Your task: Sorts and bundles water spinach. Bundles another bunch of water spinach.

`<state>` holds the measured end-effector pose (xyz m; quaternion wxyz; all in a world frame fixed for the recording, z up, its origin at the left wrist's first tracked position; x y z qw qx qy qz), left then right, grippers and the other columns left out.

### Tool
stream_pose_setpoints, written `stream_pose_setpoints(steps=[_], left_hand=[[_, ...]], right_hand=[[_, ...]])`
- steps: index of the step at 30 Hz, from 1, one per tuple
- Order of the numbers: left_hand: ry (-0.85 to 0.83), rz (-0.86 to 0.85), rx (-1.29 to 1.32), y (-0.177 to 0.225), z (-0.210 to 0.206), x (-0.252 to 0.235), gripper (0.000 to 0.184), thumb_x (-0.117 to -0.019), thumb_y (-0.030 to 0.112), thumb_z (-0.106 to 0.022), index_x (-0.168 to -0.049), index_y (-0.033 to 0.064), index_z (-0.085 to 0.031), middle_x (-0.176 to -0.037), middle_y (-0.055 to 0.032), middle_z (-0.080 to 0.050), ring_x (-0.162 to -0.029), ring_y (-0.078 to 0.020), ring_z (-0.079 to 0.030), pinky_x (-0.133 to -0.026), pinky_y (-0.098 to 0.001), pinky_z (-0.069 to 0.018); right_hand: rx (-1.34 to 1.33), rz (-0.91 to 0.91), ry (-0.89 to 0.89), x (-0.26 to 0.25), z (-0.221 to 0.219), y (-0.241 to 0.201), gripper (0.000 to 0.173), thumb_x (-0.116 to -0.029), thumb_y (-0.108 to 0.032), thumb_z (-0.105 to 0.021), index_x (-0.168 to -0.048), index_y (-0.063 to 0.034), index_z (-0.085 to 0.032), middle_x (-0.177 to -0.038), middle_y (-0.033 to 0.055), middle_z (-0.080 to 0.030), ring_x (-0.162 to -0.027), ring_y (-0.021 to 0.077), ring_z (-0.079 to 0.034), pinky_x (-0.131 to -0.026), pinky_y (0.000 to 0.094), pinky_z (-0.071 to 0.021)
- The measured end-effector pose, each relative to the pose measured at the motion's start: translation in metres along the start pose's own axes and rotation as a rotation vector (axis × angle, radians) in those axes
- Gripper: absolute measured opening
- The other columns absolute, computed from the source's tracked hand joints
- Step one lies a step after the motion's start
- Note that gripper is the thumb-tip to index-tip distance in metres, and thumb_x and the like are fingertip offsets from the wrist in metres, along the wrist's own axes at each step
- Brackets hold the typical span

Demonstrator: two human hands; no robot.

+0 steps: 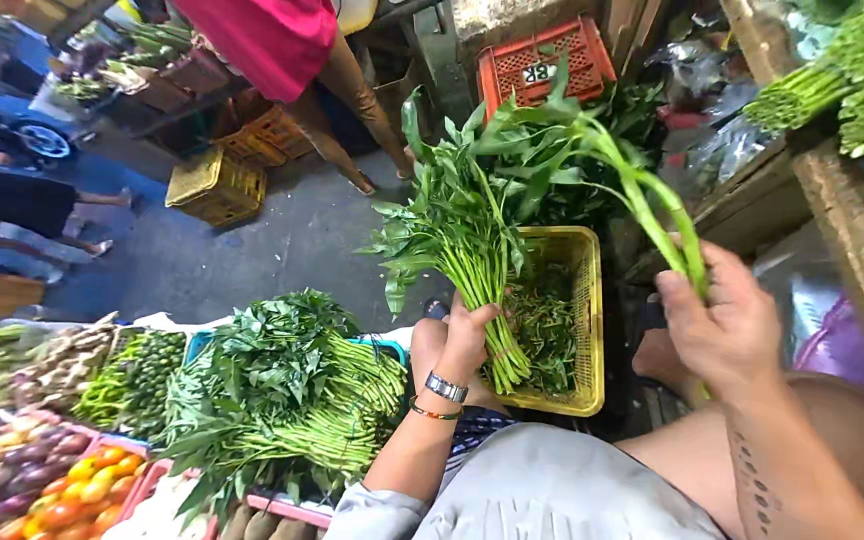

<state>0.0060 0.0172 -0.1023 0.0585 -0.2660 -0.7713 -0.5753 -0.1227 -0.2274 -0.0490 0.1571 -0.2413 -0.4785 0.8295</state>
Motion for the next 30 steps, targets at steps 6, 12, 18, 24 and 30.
stream_pose_setpoints(steps=[6, 12, 18, 24, 30], left_hand=[[0.066, -0.043, -0.116, -0.017, 0.013, 0.0, 0.084, -0.0801, -0.003, -0.071, -0.152, 0.0019, -0.027, -0.113, -0.02, -0.066, -0.094, -0.0255, -0.071, -0.083, -0.0397, -0.0622], [-0.011, -0.086, -0.317, -0.018, 0.005, 0.007, 0.086, -0.0897, 0.016, -0.073, -0.156, -0.001, -0.022, -0.136, -0.0198, -0.058, -0.12, -0.0187, -0.063, -0.104, -0.0361, -0.0539], [-0.024, -0.138, -0.147, -0.024, -0.013, 0.021, 0.131, -0.0707, 0.067, -0.081, -0.158, -0.0035, -0.013, -0.146, -0.0158, -0.049, -0.128, -0.0115, -0.055, -0.107, -0.032, -0.0498], [-0.053, -0.09, 0.032, -0.029, -0.02, 0.013, 0.071, -0.0756, 0.0, -0.08, -0.136, -0.0075, -0.044, -0.113, -0.0155, -0.069, -0.102, -0.019, -0.069, -0.094, -0.0373, -0.0585], [-0.116, -0.122, 0.048, -0.031, -0.011, 0.013, 0.07, -0.0774, 0.0, -0.079, -0.136, -0.0083, -0.041, -0.105, -0.0182, -0.07, -0.092, -0.0238, -0.072, -0.087, -0.04, -0.0616]], right_hand=[[-0.341, 0.221, 0.217, -0.001, 0.018, -0.037, 0.046, -0.1113, -0.039, -0.039, -0.147, -0.0101, -0.045, -0.075, -0.0108, -0.057, -0.057, 0.0029, -0.054, -0.052, 0.0232, -0.0517], [-0.472, 0.259, 0.108, 0.013, -0.008, -0.055, 0.035, -0.1104, -0.041, -0.043, -0.144, -0.0311, -0.049, -0.076, -0.0126, -0.059, -0.057, 0.0026, -0.054, -0.051, 0.022, -0.0512], [-0.195, 0.14, -0.198, 0.046, -0.096, 0.0, 0.044, -0.1083, -0.037, -0.049, -0.129, -0.0036, -0.067, -0.099, 0.0094, -0.071, -0.082, 0.0113, -0.067, -0.072, 0.0315, -0.0598], [-0.226, 0.127, -0.037, 0.043, -0.096, -0.007, 0.034, -0.1047, -0.027, -0.057, -0.125, -0.0043, -0.072, -0.108, 0.0068, -0.062, -0.1, 0.0069, -0.059, -0.086, 0.0201, -0.0519], [-0.453, 0.276, 0.164, 0.006, -0.029, -0.051, 0.032, -0.109, -0.03, -0.049, -0.138, -0.0212, -0.06, -0.103, -0.009, -0.061, -0.073, 0.001, -0.058, -0.064, 0.0197, -0.054]])
Point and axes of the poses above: each hand's wrist, its own x-axis away from the middle knuckle, its own z-axis out of the back of the hand, y = z × x, the point moved 1 cm from there along -x, towards the middle knuckle
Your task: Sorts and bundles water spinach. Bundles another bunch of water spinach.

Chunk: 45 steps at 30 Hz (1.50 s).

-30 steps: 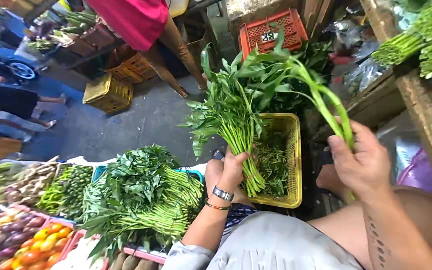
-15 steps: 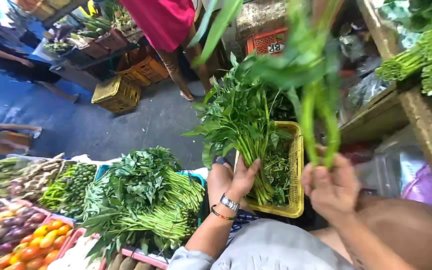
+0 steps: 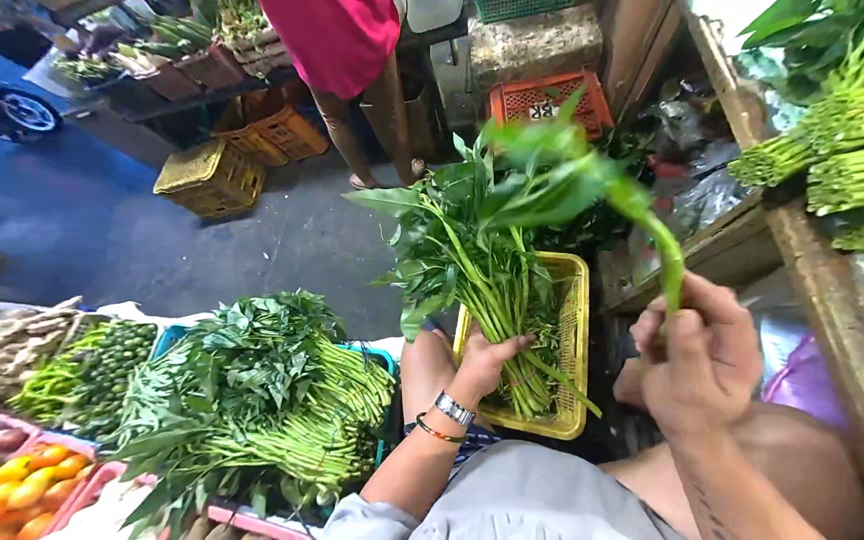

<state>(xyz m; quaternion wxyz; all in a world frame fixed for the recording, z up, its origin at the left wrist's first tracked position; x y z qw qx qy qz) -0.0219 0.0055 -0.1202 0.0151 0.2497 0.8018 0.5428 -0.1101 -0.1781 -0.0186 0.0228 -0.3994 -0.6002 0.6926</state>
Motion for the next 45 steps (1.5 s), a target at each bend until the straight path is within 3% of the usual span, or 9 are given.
stream_pose_setpoints(steps=[3, 8, 12, 18, 23, 29, 31, 33, 45], left_hand=[[0.001, 0.02, 0.006, -0.003, 0.001, 0.0, 0.077, -0.0747, 0.001, -0.083, -0.137, -0.0078, -0.039, -0.105, -0.0198, -0.069, -0.091, -0.0265, -0.073, -0.085, -0.0423, -0.0626], [0.011, 0.007, 0.051, 0.002, -0.008, 0.007, 0.078, -0.07, 0.005, -0.083, -0.134, -0.0055, -0.041, -0.103, -0.0156, -0.07, -0.089, -0.0213, -0.072, -0.083, -0.0389, -0.0625], [0.061, 0.007, 0.013, 0.007, -0.014, 0.01, 0.079, -0.0754, 0.008, -0.082, -0.14, -0.0059, -0.038, -0.112, -0.0164, -0.068, -0.1, -0.02, -0.07, -0.091, -0.037, -0.0602], [0.082, -0.016, 0.02, 0.011, -0.01, 0.0, 0.075, -0.0843, 0.01, -0.077, -0.145, -0.0027, -0.035, -0.116, -0.0188, -0.066, -0.103, -0.0228, -0.069, -0.093, -0.0398, -0.0595], [0.092, 0.006, -0.052, 0.01, -0.003, -0.005, 0.076, -0.0892, 0.022, -0.075, -0.148, -0.0007, -0.031, -0.111, -0.0135, -0.067, -0.097, -0.0172, -0.07, -0.09, -0.0361, -0.0597], [0.076, 0.051, -0.015, -0.003, -0.003, 0.0, 0.112, -0.0707, 0.074, -0.078, -0.151, 0.0111, -0.032, -0.11, -0.0079, -0.07, -0.096, -0.0169, -0.071, -0.086, -0.0401, -0.0618], [0.084, 0.05, -0.065, -0.003, -0.004, 0.003, 0.101, -0.0777, 0.066, -0.077, -0.15, 0.009, -0.034, -0.112, -0.0064, -0.069, -0.098, -0.0132, -0.069, -0.087, -0.035, -0.0601], [0.086, 0.073, -0.049, 0.002, -0.003, 0.004, 0.074, -0.0887, 0.031, -0.075, -0.147, 0.0059, -0.036, -0.111, -0.0108, -0.069, -0.096, -0.0168, -0.069, -0.084, -0.0348, -0.0592], [0.048, 0.04, -0.026, -0.004, 0.006, 0.002, 0.098, -0.072, 0.038, -0.091, -0.149, 0.0107, -0.037, -0.114, -0.0096, -0.068, -0.1, -0.0186, -0.069, -0.088, -0.0397, -0.0601]], right_hand=[[-0.019, 0.0, -0.005, -0.007, -0.002, -0.014, 0.031, -0.1082, -0.026, -0.05, -0.137, -0.0234, -0.06, -0.106, -0.0081, -0.06, -0.073, 0.0024, -0.059, -0.063, 0.0205, -0.0552], [0.301, -0.17, -0.201, 0.025, -0.032, 0.027, 0.031, -0.1027, -0.021, -0.06, -0.128, -0.0035, -0.068, -0.109, 0.0092, -0.065, -0.077, 0.0084, -0.064, -0.065, 0.024, -0.0587], [0.521, -0.127, -0.304, 0.058, -0.04, 0.063, 0.025, -0.0997, -0.022, -0.065, -0.118, -0.0078, -0.074, -0.109, 0.0107, -0.067, -0.089, 0.0099, -0.067, -0.075, 0.0213, -0.0586], [0.534, -0.304, -0.551, 0.069, -0.039, 0.059, 0.049, -0.1051, -0.04, -0.055, -0.15, -0.02, -0.055, -0.125, 0.0114, -0.065, -0.102, 0.0177, -0.068, -0.086, 0.0347, -0.0589], [0.424, -0.366, -0.448, 0.043, -0.037, 0.035, 0.047, -0.1054, -0.04, -0.056, -0.146, -0.0163, -0.059, -0.121, 0.0096, -0.067, -0.099, 0.0136, -0.066, -0.087, 0.0312, -0.0566], [0.092, -0.693, -0.292, 0.033, -0.059, 0.024, 0.052, -0.102, -0.024, -0.064, -0.152, -0.0188, -0.049, -0.106, 0.009, -0.067, -0.079, 0.0154, -0.066, -0.067, 0.0325, -0.0576], [0.107, -0.745, -0.306, 0.058, -0.073, 0.033, 0.046, -0.1026, -0.023, -0.06, -0.147, -0.011, -0.054, -0.124, 0.013, -0.063, -0.106, 0.0193, -0.065, -0.092, 0.0368, -0.0568], [0.132, -0.765, -0.372, 0.07, -0.077, 0.033, 0.035, -0.1048, -0.024, -0.055, -0.132, -0.0046, -0.063, -0.128, 0.0132, -0.06, -0.117, 0.0191, -0.06, -0.101, 0.0363, -0.052], [0.052, -0.724, -0.268, 0.039, -0.069, 0.054, 0.019, -0.1018, -0.014, -0.064, -0.119, -0.0068, -0.068, -0.101, 0.0059, -0.072, -0.085, 0.0144, -0.069, -0.077, 0.0341, -0.0601]])
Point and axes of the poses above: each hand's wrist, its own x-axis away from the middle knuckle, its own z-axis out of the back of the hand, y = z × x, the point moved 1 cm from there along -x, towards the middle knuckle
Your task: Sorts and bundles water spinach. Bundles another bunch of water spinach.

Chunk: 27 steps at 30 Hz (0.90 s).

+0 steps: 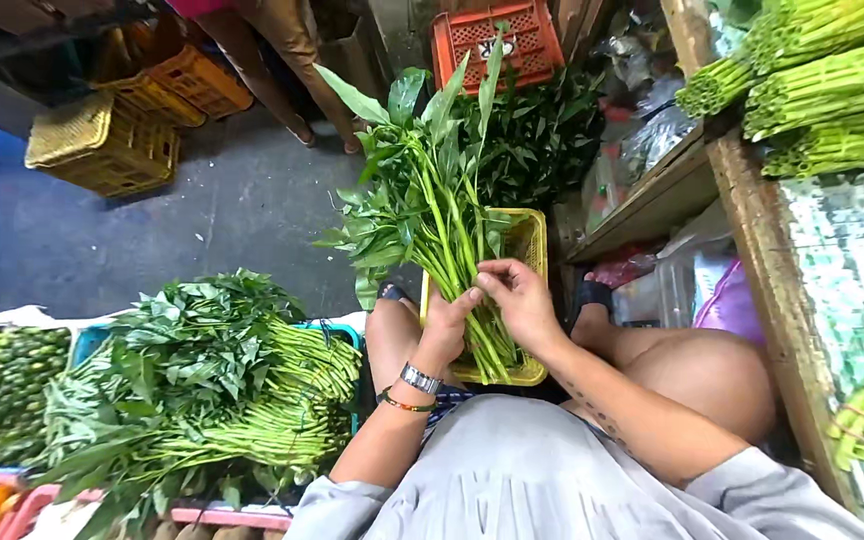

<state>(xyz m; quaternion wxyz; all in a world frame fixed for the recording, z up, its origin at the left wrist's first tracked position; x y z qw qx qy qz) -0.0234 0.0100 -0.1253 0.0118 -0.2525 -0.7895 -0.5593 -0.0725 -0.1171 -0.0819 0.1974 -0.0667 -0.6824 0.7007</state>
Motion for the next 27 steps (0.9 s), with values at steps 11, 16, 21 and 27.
stream_pose_setpoints(steps=[11, 16, 21, 27], left_hand=[[0.051, -0.022, 0.004, -0.001, -0.007, 0.001, 0.064, -0.0781, 0.026, -0.084, -0.125, -0.0056, -0.052, -0.094, -0.0149, -0.071, -0.086, -0.0193, -0.071, -0.082, -0.0362, -0.0608], [0.102, -0.079, -0.072, -0.001, -0.011, 0.006, 0.069, -0.0766, 0.016, -0.084, -0.13, -0.0079, -0.048, -0.103, -0.0172, -0.07, -0.093, -0.0215, -0.072, -0.086, -0.039, -0.0616], [0.208, -0.21, -0.428, 0.005, -0.012, 0.009, 0.066, -0.0755, 0.015, -0.08, -0.131, -0.0077, -0.052, -0.114, -0.0147, -0.069, -0.104, -0.0151, -0.069, -0.093, -0.0323, -0.0584], [0.105, -0.204, -0.642, 0.017, -0.021, 0.024, 0.086, -0.0588, 0.016, -0.09, -0.132, -0.0069, -0.051, -0.114, -0.0108, -0.068, -0.105, -0.0094, -0.066, -0.095, -0.0284, -0.0556]], right_hand=[[0.292, -0.03, -0.046, 0.022, -0.005, 0.007, 0.021, -0.1013, -0.024, -0.059, -0.112, -0.0095, -0.07, -0.109, 0.0044, -0.069, -0.112, 0.0179, -0.061, -0.102, 0.0384, -0.0477], [0.243, -0.125, -0.229, 0.009, 0.017, 0.001, 0.024, -0.0952, -0.02, -0.069, -0.115, -0.0065, -0.069, -0.126, 0.0118, -0.06, -0.11, 0.0166, -0.062, -0.094, 0.0324, -0.0543], [0.166, -0.02, -0.142, 0.006, 0.027, -0.021, 0.027, -0.0974, -0.027, -0.067, -0.116, -0.0072, -0.067, -0.108, 0.0043, -0.068, -0.092, 0.0095, -0.066, -0.082, 0.0267, -0.0566], [0.441, 0.142, -0.136, 0.0, 0.02, -0.026, 0.036, -0.0999, -0.041, -0.064, -0.113, -0.0074, -0.071, -0.107, 0.0072, -0.07, -0.087, 0.0116, -0.068, -0.08, 0.0297, -0.0577]])
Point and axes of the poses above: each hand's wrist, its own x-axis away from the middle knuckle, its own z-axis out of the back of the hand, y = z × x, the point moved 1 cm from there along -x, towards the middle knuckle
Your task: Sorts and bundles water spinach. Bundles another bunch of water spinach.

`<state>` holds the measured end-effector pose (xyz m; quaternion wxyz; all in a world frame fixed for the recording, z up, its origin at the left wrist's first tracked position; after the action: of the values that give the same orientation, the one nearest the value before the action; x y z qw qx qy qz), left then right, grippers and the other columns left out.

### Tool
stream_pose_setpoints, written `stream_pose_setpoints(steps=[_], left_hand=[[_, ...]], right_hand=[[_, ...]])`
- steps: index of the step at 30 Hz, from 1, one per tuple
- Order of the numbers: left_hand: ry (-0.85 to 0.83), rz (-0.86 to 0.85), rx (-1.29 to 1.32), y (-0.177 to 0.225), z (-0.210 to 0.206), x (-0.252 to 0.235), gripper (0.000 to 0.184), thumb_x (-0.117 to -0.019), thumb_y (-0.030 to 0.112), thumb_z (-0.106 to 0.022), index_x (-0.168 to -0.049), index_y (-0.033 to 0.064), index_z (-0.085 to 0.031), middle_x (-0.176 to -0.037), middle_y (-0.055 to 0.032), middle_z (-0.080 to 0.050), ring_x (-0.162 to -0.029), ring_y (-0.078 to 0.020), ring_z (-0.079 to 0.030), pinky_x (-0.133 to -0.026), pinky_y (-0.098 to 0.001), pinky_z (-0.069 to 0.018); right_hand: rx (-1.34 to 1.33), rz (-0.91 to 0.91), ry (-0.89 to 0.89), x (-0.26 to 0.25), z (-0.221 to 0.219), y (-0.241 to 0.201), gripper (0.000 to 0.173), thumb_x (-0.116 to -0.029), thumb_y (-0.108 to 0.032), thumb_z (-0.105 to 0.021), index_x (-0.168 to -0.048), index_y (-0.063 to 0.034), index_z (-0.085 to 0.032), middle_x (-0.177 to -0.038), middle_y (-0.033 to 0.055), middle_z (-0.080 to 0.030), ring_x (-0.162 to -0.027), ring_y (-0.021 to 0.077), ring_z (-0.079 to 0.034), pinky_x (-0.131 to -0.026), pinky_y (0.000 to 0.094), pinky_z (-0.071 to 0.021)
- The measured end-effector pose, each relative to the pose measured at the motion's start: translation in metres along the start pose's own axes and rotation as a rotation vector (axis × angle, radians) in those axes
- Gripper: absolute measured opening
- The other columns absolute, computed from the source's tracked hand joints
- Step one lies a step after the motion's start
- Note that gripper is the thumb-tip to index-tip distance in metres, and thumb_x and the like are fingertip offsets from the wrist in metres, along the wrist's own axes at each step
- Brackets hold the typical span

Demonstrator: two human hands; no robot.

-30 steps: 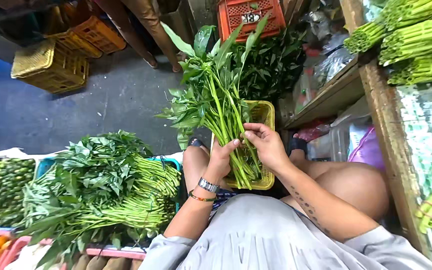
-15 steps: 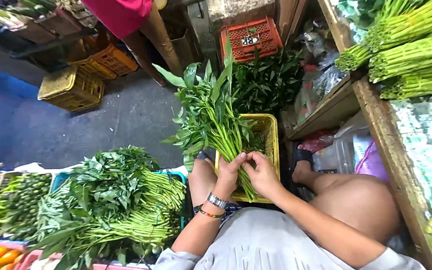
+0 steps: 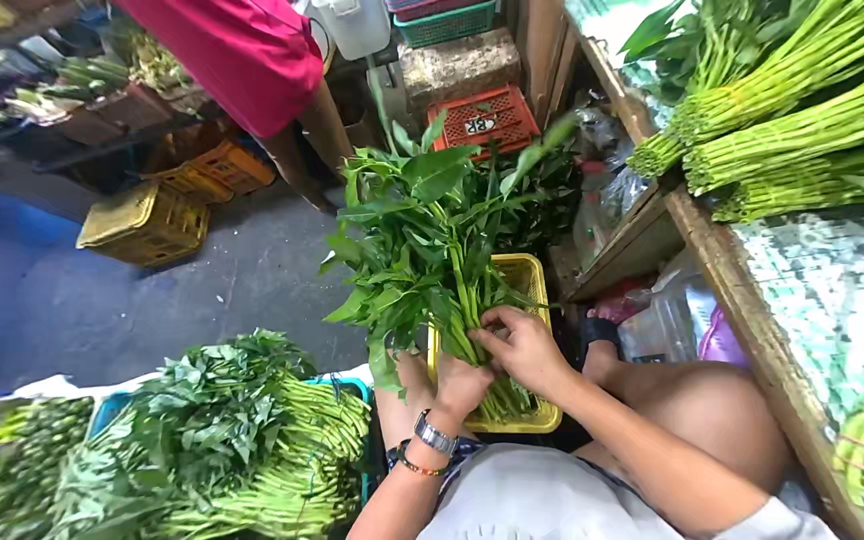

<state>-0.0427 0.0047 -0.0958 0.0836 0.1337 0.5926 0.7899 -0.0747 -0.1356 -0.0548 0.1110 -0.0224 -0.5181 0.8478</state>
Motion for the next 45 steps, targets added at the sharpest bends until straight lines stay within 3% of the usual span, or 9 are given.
stream_pose_setpoints(steps=[4, 10, 14, 22, 25, 29, 34, 40, 45], left_hand=[[-0.158, -0.173, 0.089, -0.027, 0.012, -0.003, 0.086, -0.0675, 0.035, -0.091, -0.131, -0.0094, -0.055, -0.121, -0.0132, -0.068, -0.113, -0.012, -0.065, -0.103, -0.0326, -0.0537], [-0.113, -0.05, 0.262, -0.03, 0.009, -0.001, 0.07, -0.0697, 0.014, -0.082, -0.13, -0.0078, -0.054, -0.115, -0.0125, -0.069, -0.106, -0.0145, -0.068, -0.095, -0.0335, -0.058], [-0.174, 0.022, 0.489, -0.031, 0.012, -0.004, 0.065, -0.0698, 0.011, -0.083, -0.124, -0.0061, -0.051, -0.097, -0.0125, -0.069, -0.085, -0.0204, -0.07, -0.078, -0.0377, -0.0625], [-0.297, -0.049, 0.429, -0.027, 0.019, -0.01, 0.048, -0.0747, 0.024, -0.082, -0.109, -0.002, -0.06, -0.086, -0.0109, -0.068, -0.071, -0.0216, -0.068, -0.069, -0.0383, -0.0613], [-0.322, -0.064, 0.559, -0.027, 0.023, -0.013, 0.042, -0.0754, 0.025, -0.085, -0.103, 0.0017, -0.063, -0.081, -0.0087, -0.068, -0.069, -0.0205, -0.068, -0.068, -0.0384, -0.0611], [-0.375, 0.033, 0.706, -0.023, 0.031, -0.015, 0.033, -0.0751, 0.025, -0.084, -0.095, 0.0065, -0.066, -0.076, -0.0045, -0.066, -0.064, -0.0172, -0.066, -0.064, -0.0356, -0.0594], [-0.381, 0.032, 0.794, -0.016, 0.025, -0.019, 0.032, -0.0749, 0.019, -0.083, -0.095, 0.0036, -0.064, -0.077, -0.0083, -0.065, -0.061, -0.019, -0.064, -0.06, -0.0362, -0.0582], [-0.385, 0.067, 0.698, -0.019, 0.018, -0.018, 0.035, -0.0737, 0.016, -0.084, -0.099, 0.0036, -0.064, -0.08, -0.0076, -0.067, -0.065, -0.0186, -0.066, -0.063, -0.0357, -0.0597], [-0.343, 0.125, 0.577, -0.021, 0.017, -0.017, 0.046, -0.0688, 0.015, -0.083, -0.105, 0.0003, -0.06, -0.082, -0.0088, -0.067, -0.068, -0.0195, -0.067, -0.065, -0.0358, -0.0597]], right_hand=[[-0.051, 0.07, -0.008, 0.002, 0.0, 0.005, 0.036, -0.1036, -0.038, -0.06, -0.117, -0.0066, -0.071, -0.113, 0.0079, -0.07, -0.095, 0.0101, -0.068, -0.088, 0.0259, -0.0564], [-0.061, 0.015, -0.056, 0.003, 0.001, 0.001, 0.035, -0.1032, -0.034, -0.061, -0.126, -0.0088, -0.071, -0.118, 0.0059, -0.072, -0.101, 0.0092, -0.07, -0.093, 0.0268, -0.0574], [-0.125, 0.283, 0.28, 0.007, 0.041, -0.021, 0.02, -0.1006, -0.022, -0.064, -0.107, -0.0082, -0.076, -0.094, 0.0, -0.074, -0.078, 0.0034, -0.069, -0.071, 0.023, -0.0601], [0.539, 0.606, 0.244, -0.066, 0.095, -0.045, 0.048, -0.1017, -0.004, -0.054, -0.149, -0.0131, -0.053, -0.156, 0.0073, -0.049, -0.117, 0.0279, -0.068, -0.091, 0.0464, -0.0601], [0.627, 0.572, 0.219, -0.071, 0.09, -0.032, 0.039, -0.1013, -0.014, -0.062, -0.14, -0.0097, -0.061, -0.141, 0.0103, -0.062, -0.124, 0.0314, -0.063, -0.104, 0.0489, -0.0526], [0.593, 0.548, 0.342, -0.053, 0.078, -0.025, 0.032, -0.1025, -0.033, -0.062, -0.12, -0.0075, -0.072, -0.105, 0.0103, -0.072, -0.1, 0.0285, -0.069, -0.09, 0.0432, -0.0573], [0.422, 0.402, 0.388, -0.035, 0.063, -0.026, 0.03, -0.1015, -0.036, -0.063, -0.113, -0.0105, -0.074, -0.095, 0.0054, -0.074, -0.084, 0.0195, -0.072, -0.078, 0.0402, -0.0615], [0.552, 0.328, 0.069, -0.036, 0.055, -0.033, 0.049, -0.1026, -0.017, -0.053, -0.152, -0.013, -0.051, -0.075, 0.0101, -0.068, -0.068, 0.0303, -0.069, -0.063, 0.0511, -0.0576], [0.509, 0.089, -0.203, -0.034, 0.059, -0.046, 0.061, -0.1049, -0.019, -0.048, -0.163, -0.0194, -0.031, -0.075, 0.01, -0.066, -0.072, 0.0298, -0.067, -0.07, 0.0518, -0.0553]])
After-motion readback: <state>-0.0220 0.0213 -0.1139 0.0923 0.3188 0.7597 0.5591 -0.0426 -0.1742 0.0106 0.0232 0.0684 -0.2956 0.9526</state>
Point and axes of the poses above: each hand's wrist, its own x-axis away from the middle knuckle, its own z-axis out of the back of the hand, y = z × x, the point moved 1 cm from there along -x, towards the middle knuckle
